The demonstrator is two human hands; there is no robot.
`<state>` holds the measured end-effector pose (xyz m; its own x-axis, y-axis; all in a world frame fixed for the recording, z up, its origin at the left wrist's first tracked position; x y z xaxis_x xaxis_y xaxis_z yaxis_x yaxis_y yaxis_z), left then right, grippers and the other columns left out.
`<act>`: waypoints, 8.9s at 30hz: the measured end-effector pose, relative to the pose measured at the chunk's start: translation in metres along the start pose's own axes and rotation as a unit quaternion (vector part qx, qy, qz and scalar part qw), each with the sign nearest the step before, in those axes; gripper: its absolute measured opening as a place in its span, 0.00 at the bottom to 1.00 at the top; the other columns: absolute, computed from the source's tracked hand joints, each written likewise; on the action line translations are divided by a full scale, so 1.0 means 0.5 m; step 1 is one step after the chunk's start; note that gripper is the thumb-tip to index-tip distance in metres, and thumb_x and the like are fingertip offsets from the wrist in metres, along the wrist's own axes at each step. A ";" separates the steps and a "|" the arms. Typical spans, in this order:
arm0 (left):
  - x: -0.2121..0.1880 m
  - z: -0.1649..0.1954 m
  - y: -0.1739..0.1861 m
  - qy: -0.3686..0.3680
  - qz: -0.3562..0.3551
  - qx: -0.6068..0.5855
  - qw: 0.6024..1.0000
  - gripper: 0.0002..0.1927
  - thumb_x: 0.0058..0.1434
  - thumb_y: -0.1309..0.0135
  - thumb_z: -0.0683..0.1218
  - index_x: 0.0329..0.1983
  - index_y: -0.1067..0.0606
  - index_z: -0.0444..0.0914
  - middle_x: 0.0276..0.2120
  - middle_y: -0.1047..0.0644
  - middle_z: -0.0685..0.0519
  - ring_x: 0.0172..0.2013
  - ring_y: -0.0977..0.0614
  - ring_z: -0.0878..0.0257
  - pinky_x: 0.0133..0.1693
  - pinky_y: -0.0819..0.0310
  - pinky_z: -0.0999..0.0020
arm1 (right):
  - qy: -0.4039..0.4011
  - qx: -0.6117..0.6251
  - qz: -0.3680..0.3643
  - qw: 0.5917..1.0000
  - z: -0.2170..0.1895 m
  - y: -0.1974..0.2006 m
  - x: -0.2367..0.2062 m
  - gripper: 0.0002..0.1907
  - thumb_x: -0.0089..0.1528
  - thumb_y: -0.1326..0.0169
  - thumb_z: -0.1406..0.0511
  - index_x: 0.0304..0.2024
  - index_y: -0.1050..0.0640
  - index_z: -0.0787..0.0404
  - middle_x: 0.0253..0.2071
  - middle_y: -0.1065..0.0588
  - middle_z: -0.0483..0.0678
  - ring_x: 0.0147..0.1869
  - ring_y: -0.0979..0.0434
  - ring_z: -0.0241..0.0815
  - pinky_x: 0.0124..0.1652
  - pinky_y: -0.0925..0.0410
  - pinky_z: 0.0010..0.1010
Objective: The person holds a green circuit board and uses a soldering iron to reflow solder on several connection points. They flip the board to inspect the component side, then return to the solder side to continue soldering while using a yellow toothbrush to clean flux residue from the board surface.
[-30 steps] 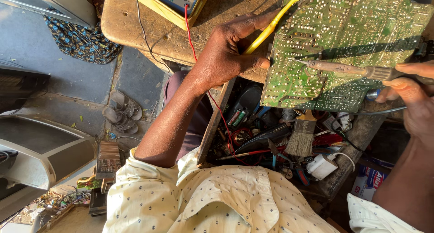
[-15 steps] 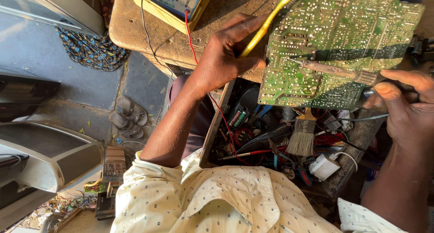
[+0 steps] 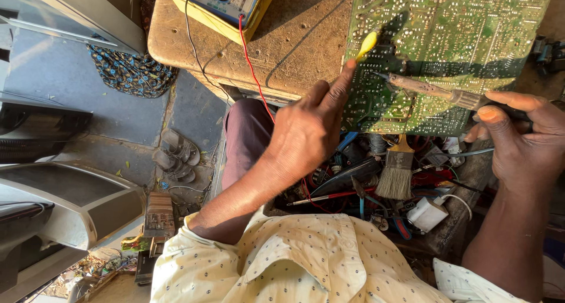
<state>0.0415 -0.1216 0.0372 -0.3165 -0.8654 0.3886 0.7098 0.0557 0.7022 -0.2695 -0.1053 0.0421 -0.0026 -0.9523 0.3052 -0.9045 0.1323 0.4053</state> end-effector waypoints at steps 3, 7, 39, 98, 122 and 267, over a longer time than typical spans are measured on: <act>-0.007 0.013 -0.010 -0.010 0.002 0.040 0.999 0.38 0.69 0.44 0.40 0.80 0.44 0.41 0.40 0.24 0.47 0.30 0.19 0.54 0.31 0.24 0.57 | -0.006 0.005 0.010 1.000 -0.001 -0.002 -0.004 0.05 0.76 0.42 0.74 0.52 0.24 0.72 0.39 0.23 0.57 0.35 0.23 0.36 0.37 0.21 0.32; -0.017 0.021 -0.014 -0.030 0.019 0.024 0.999 0.43 0.61 0.45 0.37 0.79 0.47 0.40 0.48 0.23 0.44 0.31 0.19 0.51 0.29 0.25 0.57 | -0.014 0.014 0.021 1.000 0.000 -0.006 -0.008 0.06 0.75 0.42 0.74 0.52 0.24 0.72 0.39 0.23 0.56 0.36 0.22 0.36 0.37 0.21 0.31; -0.027 0.043 -0.029 -0.085 -0.128 -0.168 0.974 0.14 0.57 0.47 0.34 0.47 0.22 0.33 0.36 0.21 0.39 0.33 0.17 0.47 0.33 0.24 0.54 | 0.032 0.297 0.247 0.922 0.327 0.255 -0.207 0.12 0.78 0.55 0.68 0.39 0.30 0.62 0.32 0.34 0.47 0.31 0.38 0.36 0.32 0.38 0.28; 0.106 -0.090 0.052 -0.121 0.069 -0.335 0.932 0.37 0.61 0.27 0.39 0.70 0.34 0.37 0.51 0.24 0.51 0.52 0.20 0.63 0.56 0.22 0.68 | -0.031 0.049 0.050 0.997 -0.003 0.022 -0.048 0.04 0.78 0.43 0.74 0.53 0.24 0.71 0.35 0.25 0.53 0.32 0.26 0.34 0.36 0.24 0.30; -0.028 0.046 -0.055 -0.026 -0.103 0.077 0.991 0.47 0.57 0.44 0.40 0.77 0.51 0.26 0.38 0.25 0.42 0.29 0.20 0.52 0.31 0.24 0.55 | -0.015 0.045 0.089 0.995 -0.034 -0.026 -0.045 0.03 0.75 0.44 0.79 0.51 0.24 0.74 0.34 0.25 0.53 0.31 0.26 0.36 0.34 0.23 0.31; 0.065 -0.115 0.003 0.003 0.024 -0.326 0.945 0.42 0.59 0.25 0.42 0.74 0.33 0.43 0.55 0.20 0.51 0.47 0.20 0.64 0.48 0.24 0.69 | -0.040 0.126 0.060 0.989 0.020 0.027 -0.044 0.02 0.79 0.44 0.75 0.52 0.25 0.71 0.35 0.25 0.54 0.31 0.28 0.35 0.36 0.25 0.31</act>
<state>0.0683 -0.1781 0.0166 -0.2713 -0.8723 0.4068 0.9609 -0.2213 0.1664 -0.2858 -0.0850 0.0323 -0.1413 -0.9541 0.2639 -0.9733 0.1826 0.1391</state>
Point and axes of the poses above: each hand's wrist, its own x-axis towards the middle knuckle, its own y-axis out of the back of the hand, z = x × y, the point moved 10 cm from there along x, towards the middle knuckle
